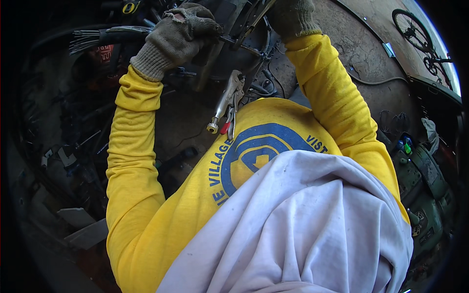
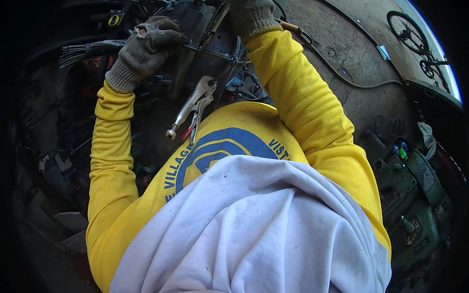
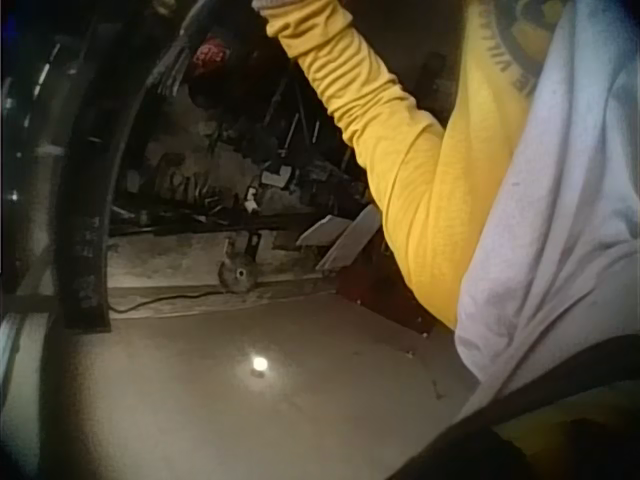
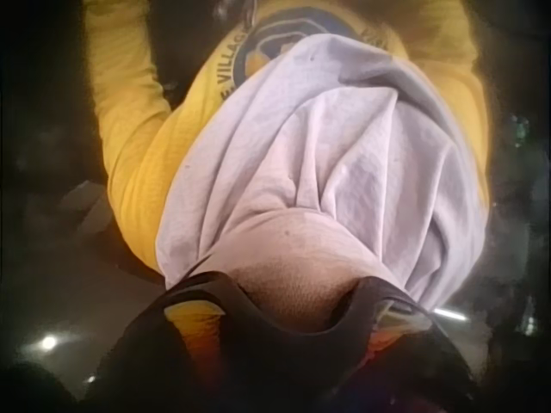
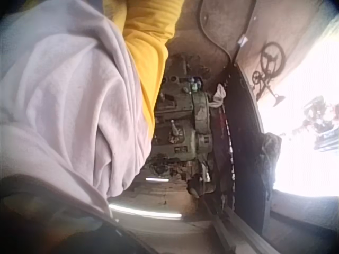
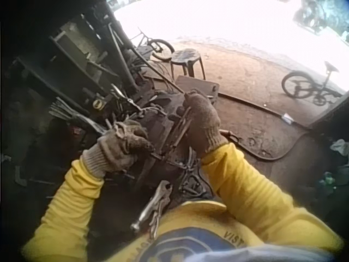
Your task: The person works on a metal frame, using a hammer and a rod to straighten and align components while a locking plier holds parts in place.
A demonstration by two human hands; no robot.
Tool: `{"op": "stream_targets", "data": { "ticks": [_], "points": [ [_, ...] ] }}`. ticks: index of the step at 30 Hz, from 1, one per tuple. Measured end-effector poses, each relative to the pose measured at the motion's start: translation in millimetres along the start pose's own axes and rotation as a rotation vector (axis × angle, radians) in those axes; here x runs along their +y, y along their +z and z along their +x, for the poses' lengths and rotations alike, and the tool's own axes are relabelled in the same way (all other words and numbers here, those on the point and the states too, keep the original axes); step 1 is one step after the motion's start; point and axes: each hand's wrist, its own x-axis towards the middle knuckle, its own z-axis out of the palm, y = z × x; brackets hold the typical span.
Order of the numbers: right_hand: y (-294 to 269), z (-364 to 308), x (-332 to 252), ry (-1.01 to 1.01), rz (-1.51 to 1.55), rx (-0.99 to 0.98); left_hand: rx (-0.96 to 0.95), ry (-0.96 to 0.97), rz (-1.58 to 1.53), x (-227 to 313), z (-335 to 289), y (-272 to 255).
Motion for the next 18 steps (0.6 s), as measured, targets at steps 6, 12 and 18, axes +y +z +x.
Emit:
{"op": "stream_targets", "data": {
  "ticks": [6, 12, 18],
  "points": [
    [-4, 1, 6, -0.114, -0.106, 0.005, -0.034, -0.044, -0.015, 2, 2, -3],
    [-19, 8, 6, -0.106, -0.124, -0.052, -0.033, -0.166, -0.232, 41, 36, -19],
    [-33, 16, -15, -0.494, -0.741, -0.246, 0.139, -0.49, -0.103, 75, 118, 26]
  ]
}}
